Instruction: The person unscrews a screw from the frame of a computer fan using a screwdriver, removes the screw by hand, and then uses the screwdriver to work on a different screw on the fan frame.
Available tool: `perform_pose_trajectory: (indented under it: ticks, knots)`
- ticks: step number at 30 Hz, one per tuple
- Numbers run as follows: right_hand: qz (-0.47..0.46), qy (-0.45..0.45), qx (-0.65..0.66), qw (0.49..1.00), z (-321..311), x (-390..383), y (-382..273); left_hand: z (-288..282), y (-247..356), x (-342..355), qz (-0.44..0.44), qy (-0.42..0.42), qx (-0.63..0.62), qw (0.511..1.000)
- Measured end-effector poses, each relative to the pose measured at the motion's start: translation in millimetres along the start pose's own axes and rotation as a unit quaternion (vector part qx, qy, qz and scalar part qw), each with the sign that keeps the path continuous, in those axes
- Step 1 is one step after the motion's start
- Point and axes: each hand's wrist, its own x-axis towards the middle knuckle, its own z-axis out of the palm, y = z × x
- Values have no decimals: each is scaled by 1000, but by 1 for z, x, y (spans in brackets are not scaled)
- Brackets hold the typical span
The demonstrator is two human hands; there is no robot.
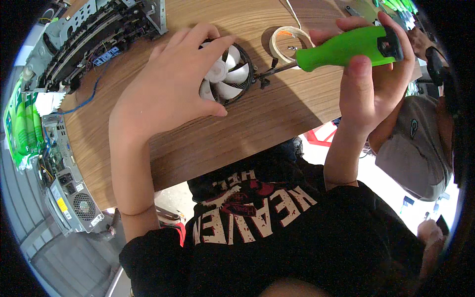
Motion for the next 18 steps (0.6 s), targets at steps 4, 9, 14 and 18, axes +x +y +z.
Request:
perform_pose_trajectory:
  ticks: [4,9,14,18]
  knots:
    - [0,0,13,1000,3,2,0,0,0,0,1,1,19,1000]
    - [-2,-16,36,999,3,5,0,1,0,-1,-1,-1,14,1000]
    - [-31,-88,23,995,5,7,-3,2,0,0,-8,-2,21,1000]
    - [-69,-124,155,978,13,18,-3,1,2,0,-16,-8,18,1000]
